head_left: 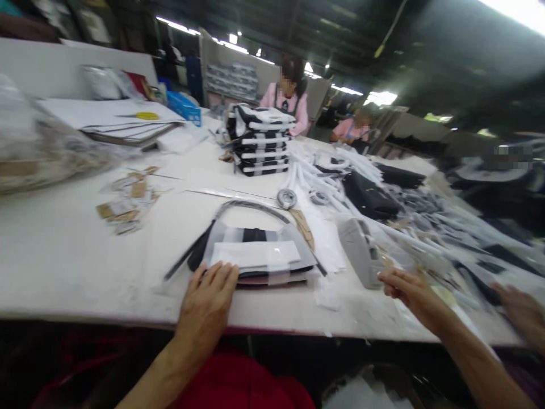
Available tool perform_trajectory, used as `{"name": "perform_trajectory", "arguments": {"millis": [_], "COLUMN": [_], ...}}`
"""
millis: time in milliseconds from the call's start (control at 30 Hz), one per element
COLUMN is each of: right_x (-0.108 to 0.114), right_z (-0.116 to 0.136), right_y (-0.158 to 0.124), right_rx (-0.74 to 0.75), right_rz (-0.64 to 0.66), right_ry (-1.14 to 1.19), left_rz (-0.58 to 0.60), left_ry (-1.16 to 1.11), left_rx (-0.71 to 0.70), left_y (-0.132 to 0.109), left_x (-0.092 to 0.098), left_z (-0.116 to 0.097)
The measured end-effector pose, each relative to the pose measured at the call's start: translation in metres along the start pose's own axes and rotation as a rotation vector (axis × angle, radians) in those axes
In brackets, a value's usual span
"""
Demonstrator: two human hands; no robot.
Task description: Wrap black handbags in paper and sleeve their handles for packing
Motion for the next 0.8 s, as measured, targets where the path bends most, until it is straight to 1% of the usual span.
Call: {"name": "perform_trajectory", "arguments": {"millis": [33,100,133,200,267,333,400,467,567,667,733,800], "right_x": [-0.007,-0.034,-0.051,-0.091,-0.130,-0.165,-0.194,-0.218,-0.248,-0.274,-0.288,-0.299], "right_z": [0.026,0.085,0.115,0.170,0.215,0.248,0.270,0.285,0.301,0.315,0.322,0.326], "right_y": [0.003,0.006,0.005,-0.001,-0.005,-0.004,0.004,0.014,0.025,0.026,0.024,0.022], "right_rx": [0.087,0.254,0.323,0.402,0.484,0.605,0.727,0.819,0.878,0.924,1.015,1.133], "right_rz": [0.070,0.283,0.412,0.673,0.886,1.019,1.068,1.059,1.056,1.014,0.952,0.920], "right_ry": [-0.049,-0.132,-0.165,-0.236,-0.307,-0.407,-0.563,-0.751,-1.026,-1.340,-1.516,-1.611], "left_rz": [0.011,0.040,0.046,0.041,0.028,0.015,0.006,-0.005,-0.032,-0.038,-0.031,-0.030], "left_ry": [-0.005,-0.010,-0.013,-0.020,-0.025,-0.030,-0.042,-0.063,-0.093,-0.128,-0.152,-0.169], "left_rx": [0.027,0.073,0.088,0.100,0.105,0.108,0.114,0.115,0.117,0.123,0.125,0.124], "left_y": [0.001,0.001,0.001,-0.001,-0.002,-0.002,-0.002,-0.002,-0.002,-0.004,-0.005,-0.005], "left_x": [0.000,-0.001,-0.002,-0.002,-0.001,-0.001,-0.001,-0.002,-0.004,-0.006,-0.006,-0.006], "left_z": [-0.002,-0.004,-0.004,-0.005,-0.006,-0.006,-0.006,-0.005,-0.003,-0.002,-0.001,0.000]}}
Point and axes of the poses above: each hand's wrist, its own y-axis towards the middle knuckle, its own x-axis out of the back of the hand, z = x × y, the point moved 2 cm from there along y, towards the middle knuckle, and after that the axes turned 12 degrees about -y, right-handed, at the moved point
